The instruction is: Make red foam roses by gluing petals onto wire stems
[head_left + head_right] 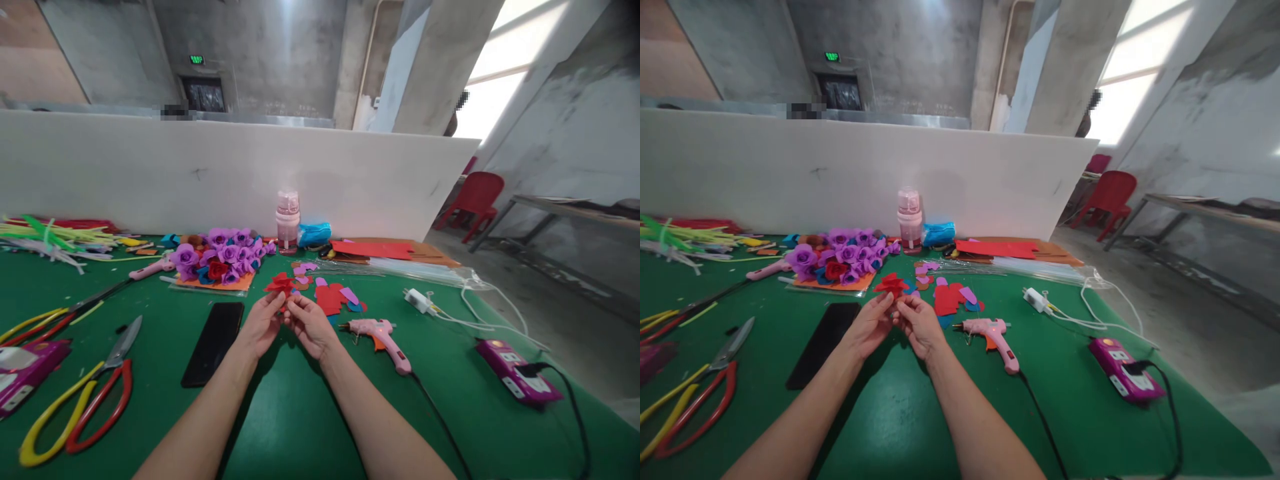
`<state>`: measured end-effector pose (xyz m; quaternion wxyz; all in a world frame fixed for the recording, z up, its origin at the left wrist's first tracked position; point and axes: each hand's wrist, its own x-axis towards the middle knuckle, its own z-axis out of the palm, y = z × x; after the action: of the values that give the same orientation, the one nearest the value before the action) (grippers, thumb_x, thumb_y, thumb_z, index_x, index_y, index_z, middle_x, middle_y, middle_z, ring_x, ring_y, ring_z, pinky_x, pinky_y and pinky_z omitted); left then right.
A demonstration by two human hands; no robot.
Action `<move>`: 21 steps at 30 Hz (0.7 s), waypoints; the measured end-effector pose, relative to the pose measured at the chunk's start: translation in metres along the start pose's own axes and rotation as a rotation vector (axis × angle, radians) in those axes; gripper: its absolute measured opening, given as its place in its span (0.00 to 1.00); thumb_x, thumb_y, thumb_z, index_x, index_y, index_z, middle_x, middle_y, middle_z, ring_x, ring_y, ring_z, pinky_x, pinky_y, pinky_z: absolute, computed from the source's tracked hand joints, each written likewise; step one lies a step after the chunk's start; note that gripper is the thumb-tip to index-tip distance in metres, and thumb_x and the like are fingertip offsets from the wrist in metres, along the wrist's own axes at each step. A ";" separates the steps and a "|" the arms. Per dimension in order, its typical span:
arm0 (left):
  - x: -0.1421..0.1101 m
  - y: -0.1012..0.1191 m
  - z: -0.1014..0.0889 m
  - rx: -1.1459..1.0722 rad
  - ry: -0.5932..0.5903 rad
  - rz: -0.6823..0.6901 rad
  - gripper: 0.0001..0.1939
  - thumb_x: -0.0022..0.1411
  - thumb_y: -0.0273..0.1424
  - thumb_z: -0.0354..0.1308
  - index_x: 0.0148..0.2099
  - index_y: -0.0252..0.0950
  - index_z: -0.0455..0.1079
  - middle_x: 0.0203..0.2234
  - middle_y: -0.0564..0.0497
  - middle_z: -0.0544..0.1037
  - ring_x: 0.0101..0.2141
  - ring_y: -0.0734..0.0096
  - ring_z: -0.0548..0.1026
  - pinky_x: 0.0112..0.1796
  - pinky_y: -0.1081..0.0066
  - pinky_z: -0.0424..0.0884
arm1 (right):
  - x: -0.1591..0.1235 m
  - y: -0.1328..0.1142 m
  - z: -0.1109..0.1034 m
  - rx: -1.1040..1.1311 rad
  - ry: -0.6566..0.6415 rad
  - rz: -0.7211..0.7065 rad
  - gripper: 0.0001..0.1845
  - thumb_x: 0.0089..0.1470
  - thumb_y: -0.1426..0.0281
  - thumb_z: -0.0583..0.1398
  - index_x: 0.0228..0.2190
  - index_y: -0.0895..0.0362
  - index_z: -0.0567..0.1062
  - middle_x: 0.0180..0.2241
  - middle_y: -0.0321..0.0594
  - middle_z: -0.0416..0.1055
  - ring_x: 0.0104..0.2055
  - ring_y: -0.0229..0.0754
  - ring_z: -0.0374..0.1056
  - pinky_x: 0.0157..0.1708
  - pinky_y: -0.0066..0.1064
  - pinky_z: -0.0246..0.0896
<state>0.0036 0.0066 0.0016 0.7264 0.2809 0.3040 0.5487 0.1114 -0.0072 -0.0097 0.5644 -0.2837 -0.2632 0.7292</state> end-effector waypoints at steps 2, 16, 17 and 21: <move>-0.001 0.000 0.001 0.002 -0.003 -0.015 0.16 0.42 0.30 0.71 0.34 0.29 0.75 0.27 0.50 0.78 0.24 0.80 0.72 0.24 0.80 0.67 | 0.000 0.000 0.000 0.006 -0.014 0.022 0.18 0.34 0.67 0.72 0.26 0.59 0.72 0.19 0.30 0.69 0.19 0.27 0.64 0.23 0.17 0.64; 0.004 0.000 -0.003 0.037 0.033 0.119 0.14 0.41 0.31 0.71 0.33 0.32 0.76 0.30 0.50 0.78 0.31 0.73 0.74 0.30 0.76 0.69 | 0.000 -0.004 -0.001 -0.265 0.052 -0.124 0.17 0.34 0.62 0.71 0.24 0.59 0.73 0.19 0.31 0.69 0.21 0.30 0.65 0.23 0.21 0.63; 0.003 0.001 -0.002 0.052 0.019 0.102 0.16 0.41 0.31 0.71 0.35 0.32 0.76 0.31 0.49 0.78 0.31 0.74 0.74 0.30 0.76 0.69 | 0.001 -0.004 -0.002 -0.270 0.063 -0.136 0.17 0.34 0.62 0.70 0.23 0.59 0.73 0.18 0.31 0.69 0.21 0.29 0.64 0.23 0.21 0.62; 0.000 0.003 0.001 0.101 -0.013 0.022 0.19 0.40 0.30 0.71 0.38 0.30 0.76 0.30 0.48 0.78 0.26 0.77 0.72 0.27 0.76 0.68 | 0.002 -0.003 -0.002 -0.214 0.073 -0.148 0.17 0.34 0.62 0.71 0.23 0.59 0.73 0.19 0.30 0.69 0.21 0.29 0.64 0.23 0.21 0.61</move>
<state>0.0028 0.0074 0.0047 0.7073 0.3242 0.3234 0.5386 0.1147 -0.0041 -0.0093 0.5923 -0.3484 -0.3392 0.6425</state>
